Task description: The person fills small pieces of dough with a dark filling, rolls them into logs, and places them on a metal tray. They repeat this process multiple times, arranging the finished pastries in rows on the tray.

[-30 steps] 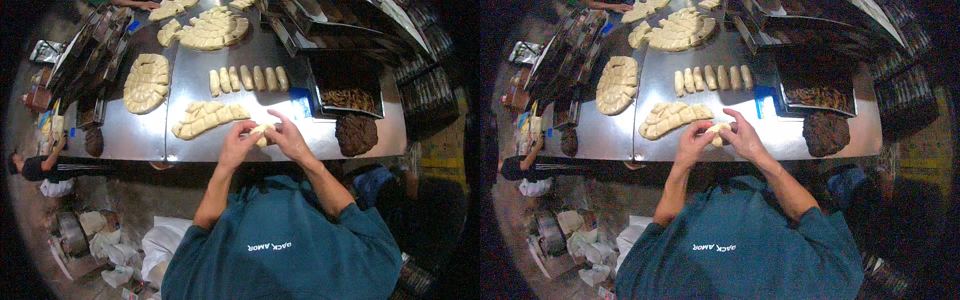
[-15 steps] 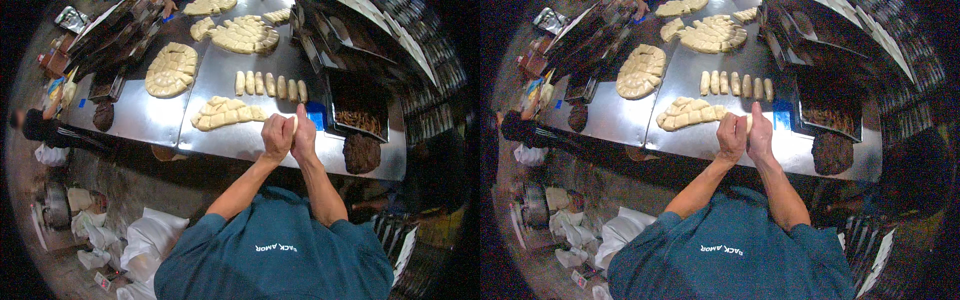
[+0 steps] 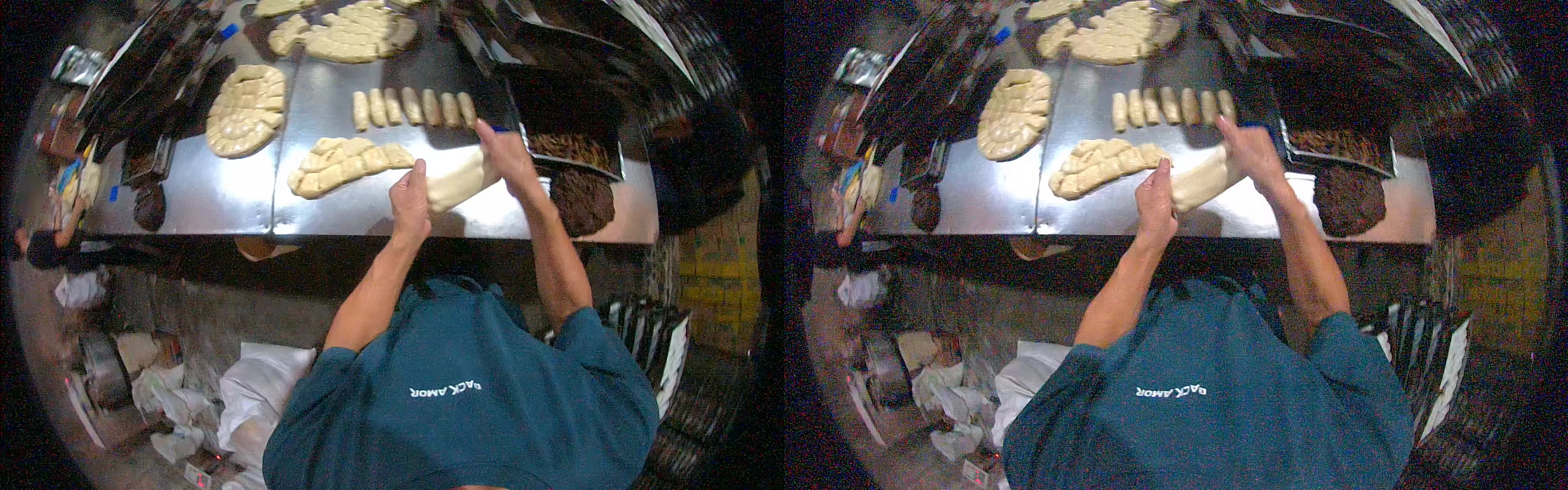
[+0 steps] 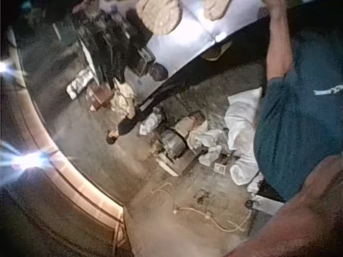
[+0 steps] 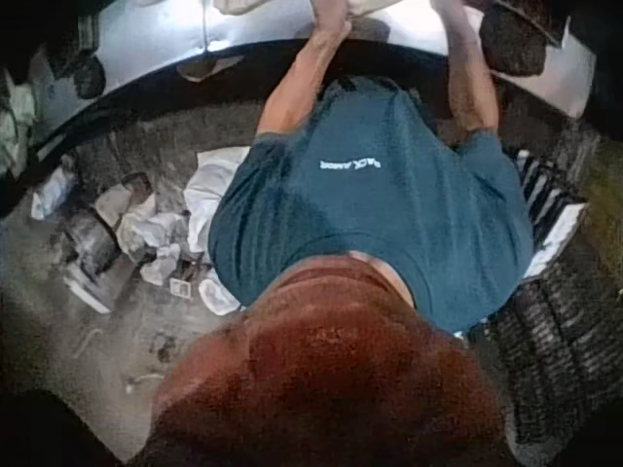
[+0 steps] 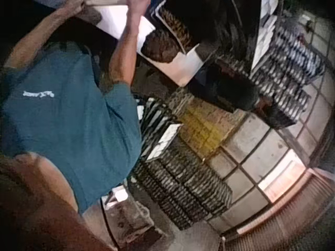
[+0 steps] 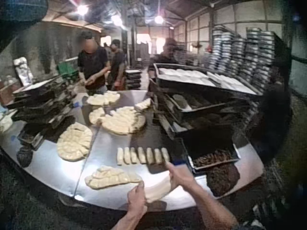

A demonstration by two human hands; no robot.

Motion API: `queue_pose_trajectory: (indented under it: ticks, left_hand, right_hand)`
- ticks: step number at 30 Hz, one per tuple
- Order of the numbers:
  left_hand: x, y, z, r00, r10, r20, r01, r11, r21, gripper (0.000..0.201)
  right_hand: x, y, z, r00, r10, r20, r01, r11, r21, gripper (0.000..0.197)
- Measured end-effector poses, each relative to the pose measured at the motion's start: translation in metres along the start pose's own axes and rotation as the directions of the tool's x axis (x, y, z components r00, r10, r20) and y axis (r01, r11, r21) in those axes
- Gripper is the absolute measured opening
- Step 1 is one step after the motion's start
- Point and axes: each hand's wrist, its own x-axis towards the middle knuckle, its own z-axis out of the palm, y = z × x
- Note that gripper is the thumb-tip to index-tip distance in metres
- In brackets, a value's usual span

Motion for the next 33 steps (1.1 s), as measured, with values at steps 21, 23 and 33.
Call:
queue_pose_trajectory:
  ticks: [21, 23, 33]
  left_hand:
    - [0.038, -0.106, 0.009, 0.841, 0.001, 0.542, -0.454, -0.546, 0.705, 0.079]
    - [0.039, -0.103, 0.017, 0.858, -0.049, 0.512, -0.452, -0.547, 0.705, 0.080]
    - [0.038, -0.100, 0.018, 0.882, -0.088, 0.462, -0.420, -0.591, 0.689, 0.078]
  right_hand:
    - [-0.065, 0.119, -0.114, 0.938, -0.156, 0.310, 0.334, 0.166, -0.928, 0.016]
    - [-0.059, 0.138, -0.150, 0.924, -0.214, 0.317, 0.333, 0.041, -0.942, 0.016]
    - [-0.064, 0.149, -0.176, 0.847, -0.019, 0.532, 0.502, 0.362, -0.786, 0.014]
